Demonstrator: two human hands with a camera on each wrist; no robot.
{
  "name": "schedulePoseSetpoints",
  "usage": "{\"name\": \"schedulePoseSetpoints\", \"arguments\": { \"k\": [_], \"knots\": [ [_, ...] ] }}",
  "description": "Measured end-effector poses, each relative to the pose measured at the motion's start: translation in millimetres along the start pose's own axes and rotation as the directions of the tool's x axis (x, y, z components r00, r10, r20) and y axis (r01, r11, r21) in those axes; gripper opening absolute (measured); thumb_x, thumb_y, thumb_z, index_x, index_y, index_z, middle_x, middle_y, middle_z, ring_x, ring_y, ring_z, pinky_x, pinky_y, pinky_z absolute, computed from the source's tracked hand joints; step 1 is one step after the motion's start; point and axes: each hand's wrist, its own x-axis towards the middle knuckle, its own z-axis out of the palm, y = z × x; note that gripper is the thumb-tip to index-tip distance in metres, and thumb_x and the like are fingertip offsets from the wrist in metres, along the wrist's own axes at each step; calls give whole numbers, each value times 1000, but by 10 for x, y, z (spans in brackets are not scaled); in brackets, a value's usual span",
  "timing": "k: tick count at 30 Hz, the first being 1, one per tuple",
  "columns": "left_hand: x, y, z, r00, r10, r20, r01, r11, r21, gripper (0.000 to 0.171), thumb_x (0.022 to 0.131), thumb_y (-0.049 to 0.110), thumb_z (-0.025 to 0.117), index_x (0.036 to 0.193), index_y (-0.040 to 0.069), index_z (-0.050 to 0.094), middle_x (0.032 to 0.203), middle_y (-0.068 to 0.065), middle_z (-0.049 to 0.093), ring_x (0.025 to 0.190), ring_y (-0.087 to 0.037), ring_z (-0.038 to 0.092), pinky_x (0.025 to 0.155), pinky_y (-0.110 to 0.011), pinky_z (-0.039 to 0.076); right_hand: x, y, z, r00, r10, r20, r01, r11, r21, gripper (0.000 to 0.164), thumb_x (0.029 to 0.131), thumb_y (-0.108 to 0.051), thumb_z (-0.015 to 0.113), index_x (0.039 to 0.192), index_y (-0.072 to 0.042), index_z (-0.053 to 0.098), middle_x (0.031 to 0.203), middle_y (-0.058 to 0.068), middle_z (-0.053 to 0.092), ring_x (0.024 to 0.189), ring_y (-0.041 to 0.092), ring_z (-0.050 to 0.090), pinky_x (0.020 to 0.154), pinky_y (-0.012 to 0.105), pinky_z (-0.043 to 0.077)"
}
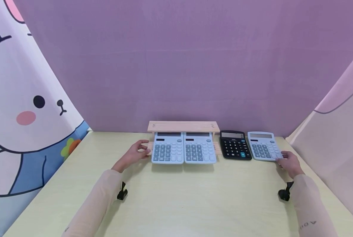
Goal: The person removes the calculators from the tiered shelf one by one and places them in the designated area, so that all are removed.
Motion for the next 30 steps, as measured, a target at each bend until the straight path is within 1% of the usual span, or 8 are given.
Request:
{"name": "schedulePoseSetpoints", "arguments": {
  "k": [4, 10, 14, 17, 19, 23, 26, 30],
  "knots": [
    [-1, -2, -1, 1000, 21, 5, -21, 1000, -5, 53, 92, 10, 54, 138, 1, 29, 119, -26, 46, 95, -25, 60, 88, -37, 54, 2, -3, -9, 1000, 10, -1, -10, 1000, -12, 64, 87, -5, 49, 134, 20, 13, 133, 39, 25, 76, 9, 51, 60, 16, 51],
    [-8, 5, 1, 1000, 25, 6, -25, 1000, -10, 54, 92, 10, 54, 138, 1, 28, 120, -27, 46, 97, -28, 60, 89, -38, 54, 12, -9, -15, 1000, 18, -13, -18, 1000, -9, 67, 85, -4, 51, 134, 20, 12, 133, 40, 25, 76, 9, 51, 60, 16, 51],
    [-13, 4, 2, 999, 41, 9, -41, 999, -28, 54, 92, 8, 53, 138, -1, 27, 119, -28, 45, 97, -32, 61, 88, -38, 54, 17, -15, -9, 999, 29, -12, -29, 1000, -9, 68, 85, -3, 50, 135, 20, 10, 133, 40, 24, 88, 22, 53, 60, 16, 51],
    [-17, -4, 1, 998, 57, 11, -57, 997, -48, 54, 91, 5, 53, 138, -3, 26, 117, -29, 45, 96, -34, 61, 88, -39, 54, 25, -16, -2, 999, 46, -9, -46, 999, -7, 69, 85, -1, 50, 135, 20, 9, 134, 40, 23, 101, 34, 48, 61, 16, 51],
    [-20, -8, 2, 998, 68, 13, -67, 996, -54, 54, 91, 4, 52, 138, -4, 26, 116, -30, 44, 95, -34, 62, 88, -39, 54, 28, -18, 0, 998, 60, -5, -60, 998, -3, 69, 85, 0, 50, 135, 20, 8, 134, 40, 22, 106, 37, 45, 61, 16, 51],
    [-18, -9, 8, 998, 61, 6, -61, 997, -48, 54, 91, 4, 52, 138, -3, 27, 116, -28, 45, 94, -32, 62, 87, -38, 55, 30, -27, 1, 997, 72, 4, -72, 997, -1, 70, 84, 0, 50, 135, 20, 7, 135, 40, 21, 107, 38, 45, 62, 17, 50],
    [-14, -8, 12, 998, 56, 7, -56, 998, -41, 54, 91, 5, 52, 138, -2, 27, 116, -28, 46, 95, -33, 62, 87, -39, 55, 29, -39, -1, 997, 77, 10, -77, 997, -15, 70, 84, -1, 50, 135, 20, 7, 135, 41, 21, 110, 40, 43, 69, 23, 51],
    [-10, -12, 14, 998, 55, 5, -55, 998, -41, 54, 91, 5, 53, 138, -2, 27, 116, -28, 46, 95, -33, 62, 88, -39, 54, 28, -53, -6, 996, 86, 15, -85, 996, -32, 70, 84, -1, 50, 135, 20, 7, 136, 41, 18, 115, 44, 36, 86, 39, 49]
  ]
}}
